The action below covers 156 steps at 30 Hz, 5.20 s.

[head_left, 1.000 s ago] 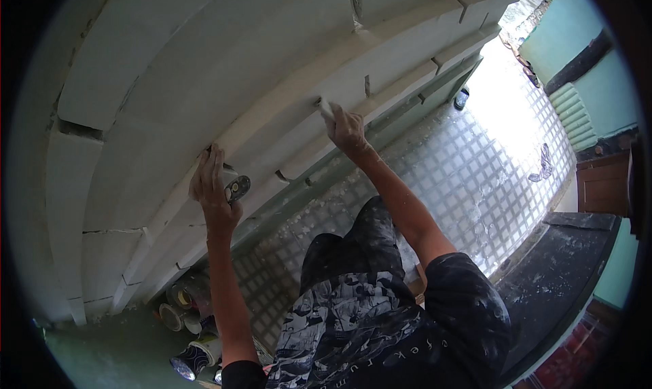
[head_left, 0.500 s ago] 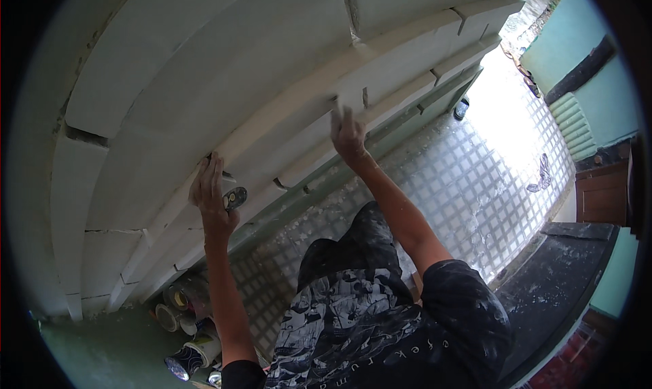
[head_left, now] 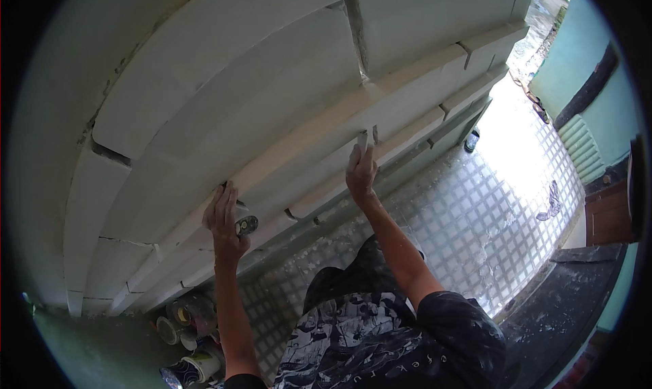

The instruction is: Applying plaster or filler to gaps in a wall using a putty knife.

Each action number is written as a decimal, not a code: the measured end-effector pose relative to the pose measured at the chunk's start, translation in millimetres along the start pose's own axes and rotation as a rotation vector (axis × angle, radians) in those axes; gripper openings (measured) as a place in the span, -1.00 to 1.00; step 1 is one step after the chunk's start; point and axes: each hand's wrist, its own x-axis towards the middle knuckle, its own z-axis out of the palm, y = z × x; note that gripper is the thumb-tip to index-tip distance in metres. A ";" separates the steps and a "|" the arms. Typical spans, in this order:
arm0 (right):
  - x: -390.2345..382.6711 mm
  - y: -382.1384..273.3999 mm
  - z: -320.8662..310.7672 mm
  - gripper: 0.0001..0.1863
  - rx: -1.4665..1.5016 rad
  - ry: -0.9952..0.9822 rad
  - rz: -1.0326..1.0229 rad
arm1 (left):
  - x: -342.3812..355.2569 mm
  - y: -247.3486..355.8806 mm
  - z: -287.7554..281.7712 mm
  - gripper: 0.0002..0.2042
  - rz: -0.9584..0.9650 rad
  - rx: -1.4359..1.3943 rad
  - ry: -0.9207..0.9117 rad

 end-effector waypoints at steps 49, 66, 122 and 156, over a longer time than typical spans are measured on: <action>21.2 -9.5 -53.9 -0.76 0.161 -0.969 -0.472 | 26.4 60.8 -29.6 -0.08 -0.380 -0.056 -0.132; 29.0 20.4 -44.5 -0.63 0.308 -0.931 0.012 | 30.1 97.1 -21.5 -0.07 -0.620 -0.035 0.006; -37.8 -53.9 24.3 -0.72 0.089 0.145 0.318 | 78.7 38.4 -44.9 -0.55 -0.194 0.116 -0.325; 11.4 12.6 -21.2 -0.72 0.008 -0.018 0.143 | 89.3 56.0 -36.7 -0.42 -0.404 0.270 -0.336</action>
